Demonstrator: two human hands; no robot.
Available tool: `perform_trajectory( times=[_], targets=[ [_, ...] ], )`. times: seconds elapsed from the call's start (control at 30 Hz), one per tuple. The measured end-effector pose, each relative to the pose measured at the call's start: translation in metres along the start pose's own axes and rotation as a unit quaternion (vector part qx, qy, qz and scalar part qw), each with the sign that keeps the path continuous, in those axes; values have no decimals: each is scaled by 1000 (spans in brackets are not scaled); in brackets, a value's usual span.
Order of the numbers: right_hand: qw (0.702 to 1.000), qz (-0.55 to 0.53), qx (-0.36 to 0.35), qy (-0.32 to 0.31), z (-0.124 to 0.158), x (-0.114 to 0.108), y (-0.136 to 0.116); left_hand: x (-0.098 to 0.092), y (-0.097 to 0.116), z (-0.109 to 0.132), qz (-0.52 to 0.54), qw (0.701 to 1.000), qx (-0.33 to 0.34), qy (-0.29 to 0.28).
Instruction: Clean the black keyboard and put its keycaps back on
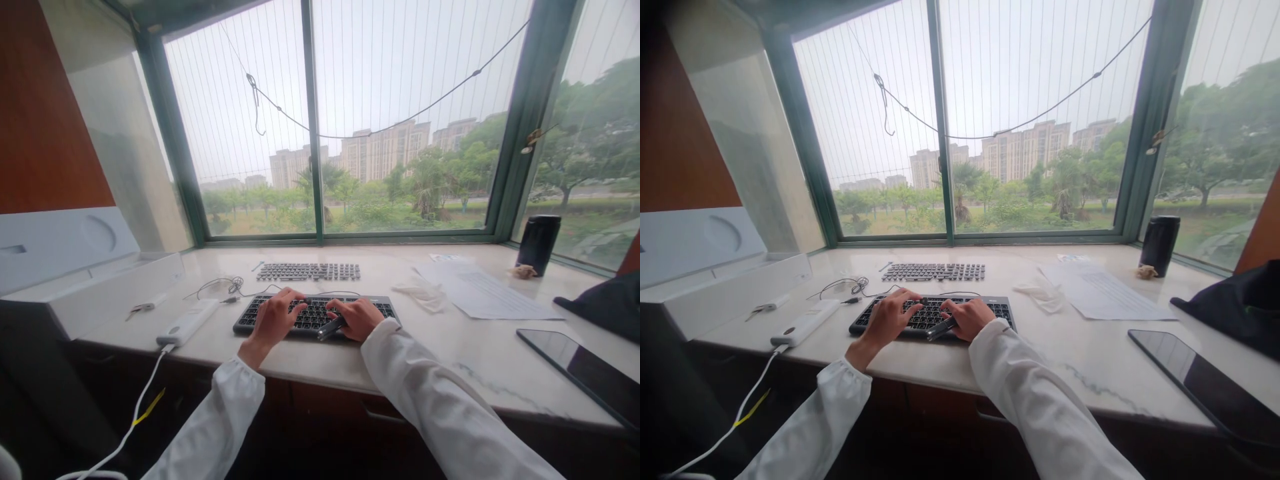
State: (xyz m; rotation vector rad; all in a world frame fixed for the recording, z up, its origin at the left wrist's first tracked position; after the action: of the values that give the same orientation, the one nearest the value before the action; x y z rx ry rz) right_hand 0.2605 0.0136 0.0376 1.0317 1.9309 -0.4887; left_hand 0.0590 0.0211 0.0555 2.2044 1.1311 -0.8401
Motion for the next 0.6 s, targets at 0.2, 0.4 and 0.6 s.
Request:
perform_trajectory(
  times=[0.2, 0.4, 0.6],
  targets=[
    [999, -10, 44, -12, -1, 1, 17, 35, -38, -83, -31, 994, -32, -100],
    [998, -8, 67, -8, 1, -2, 26, 91, -69, -129, -75, 969, -57, -229],
    [998, 2, 58, -38, -1, 1, 25, 121, -84, -133, -96, 954, -38, -283]
  ],
)
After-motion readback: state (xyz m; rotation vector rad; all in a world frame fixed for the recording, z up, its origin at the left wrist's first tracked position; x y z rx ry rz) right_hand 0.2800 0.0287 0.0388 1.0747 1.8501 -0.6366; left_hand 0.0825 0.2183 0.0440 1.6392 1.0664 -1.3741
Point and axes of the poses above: each hand's wrist, its own z-axis away from the middle knuckle, its own x-axis out of the palm, y = z × x, the point moved 4 cm from there along -z, towards the middle knuckle, and after that the axes turned 5 degrees about y, right-handed, at the moved point
